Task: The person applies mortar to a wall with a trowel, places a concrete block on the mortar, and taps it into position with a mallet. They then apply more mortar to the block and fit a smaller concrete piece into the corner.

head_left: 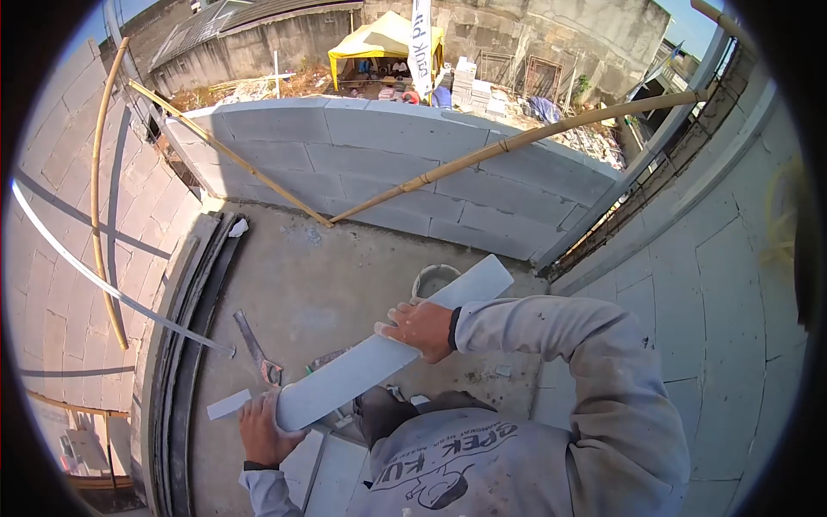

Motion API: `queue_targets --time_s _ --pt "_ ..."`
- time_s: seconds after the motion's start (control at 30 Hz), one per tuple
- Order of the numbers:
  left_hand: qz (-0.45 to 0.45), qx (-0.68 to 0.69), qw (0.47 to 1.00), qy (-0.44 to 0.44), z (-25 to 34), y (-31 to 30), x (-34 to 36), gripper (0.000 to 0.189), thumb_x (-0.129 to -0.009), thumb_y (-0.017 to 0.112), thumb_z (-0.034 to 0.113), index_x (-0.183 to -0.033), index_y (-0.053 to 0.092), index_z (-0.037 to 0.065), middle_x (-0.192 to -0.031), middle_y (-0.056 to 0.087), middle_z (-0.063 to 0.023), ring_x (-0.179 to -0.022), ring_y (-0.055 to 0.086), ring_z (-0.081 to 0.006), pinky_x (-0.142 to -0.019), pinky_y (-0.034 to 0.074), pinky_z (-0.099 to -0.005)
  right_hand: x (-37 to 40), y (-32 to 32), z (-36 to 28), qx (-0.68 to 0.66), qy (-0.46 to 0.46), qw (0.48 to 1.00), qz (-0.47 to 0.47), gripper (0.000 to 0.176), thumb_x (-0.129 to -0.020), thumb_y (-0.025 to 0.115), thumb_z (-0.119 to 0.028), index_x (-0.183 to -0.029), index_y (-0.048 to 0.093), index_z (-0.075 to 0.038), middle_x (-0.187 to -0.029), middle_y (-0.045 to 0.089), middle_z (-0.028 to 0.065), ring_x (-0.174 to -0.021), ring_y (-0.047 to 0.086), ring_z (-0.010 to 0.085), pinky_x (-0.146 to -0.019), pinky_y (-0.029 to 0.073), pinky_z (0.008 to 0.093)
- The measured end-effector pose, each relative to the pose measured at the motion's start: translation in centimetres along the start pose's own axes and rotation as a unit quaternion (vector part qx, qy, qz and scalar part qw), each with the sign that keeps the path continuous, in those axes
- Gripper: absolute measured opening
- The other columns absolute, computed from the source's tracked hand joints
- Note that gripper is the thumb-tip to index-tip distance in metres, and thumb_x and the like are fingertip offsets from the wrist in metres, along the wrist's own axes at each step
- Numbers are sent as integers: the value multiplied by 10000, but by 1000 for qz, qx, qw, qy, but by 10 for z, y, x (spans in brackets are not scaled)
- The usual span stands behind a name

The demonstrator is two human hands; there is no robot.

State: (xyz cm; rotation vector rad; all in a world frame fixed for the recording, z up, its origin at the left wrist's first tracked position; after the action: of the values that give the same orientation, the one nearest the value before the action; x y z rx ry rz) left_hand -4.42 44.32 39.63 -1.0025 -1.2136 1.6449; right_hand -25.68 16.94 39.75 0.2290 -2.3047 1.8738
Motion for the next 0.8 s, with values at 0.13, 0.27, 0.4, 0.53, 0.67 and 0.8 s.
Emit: queue_targets --time_s 0.13,0.27,0.4,0.53,0.67,0.8 --pt "32 -12 998 61 7 -59 -104 814 -426 788 321 -1136 505 41 -937 548 -133 -886 514 -308 -827 368 -411 5 -99 47 61 37 997 22 728 -569 682 -119 -1228 388 -23 -984 517 179 -925 550 317 -735 455 396" --pt "68 -12 985 155 13 -118 -209 843 -449 789 342 -1164 488 14 -1019 564 -168 -927 526 -332 -836 385 -427 4 -188 99 110 84 990 31 736 -573 689 -130 -1231 378 -22 -939 520 174 -880 560 331 -713 473 420" --pt "102 -25 964 245 -6 -154 -318 931 -453 778 475 -1185 477 -15 -1091 561 -201 -988 521 -362 -869 395 -452 -7 -262 163 120 136 983 36 725 -587 675 -124 -1235 370 -13 -945 522 183 -893 559 337 -736 475 419" --pt "104 -33 965 238 -13 -191 -436 1001 -503 690 679 -1190 478 -18 -1092 562 -204 -981 539 -356 -861 412 -462 -24 -339 224 123 179 976 31 676 -617 634 -116 -1228 372 8 -973 536 210 -909 567 348 -757 474 417" --pt "117 -34 960 253 -7 -223 -543 1101 -472 660 730 -1271 430 8 -1172 517 -177 -1070 507 -305 -920 379 -421 -23 -391 283 155 259 948 98 780 -590 655 -107 -1289 318 -25 -1038 528 218 -947 565 355 -818 474 416" --pt "160 -16 946 283 24 -241 -634 1139 -425 671 748 -1258 442 6 -1126 535 -213 -1020 546 -324 -896 408 -404 -11 -437 328 176 324 922 120 790 -584 661 -114 -1290 316 -26 -1056 535 212 -960 560 357 -861 463 407"
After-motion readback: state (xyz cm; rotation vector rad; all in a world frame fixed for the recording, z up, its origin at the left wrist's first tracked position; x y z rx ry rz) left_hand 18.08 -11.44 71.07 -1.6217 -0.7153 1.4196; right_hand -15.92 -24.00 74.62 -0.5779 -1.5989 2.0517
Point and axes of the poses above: each hand's wrist, its own x-axis away from the middle knuckle, its own y-axis out of the palm, z = x × y, the point moved 2 cm from there along -x, towards the middle knuckle
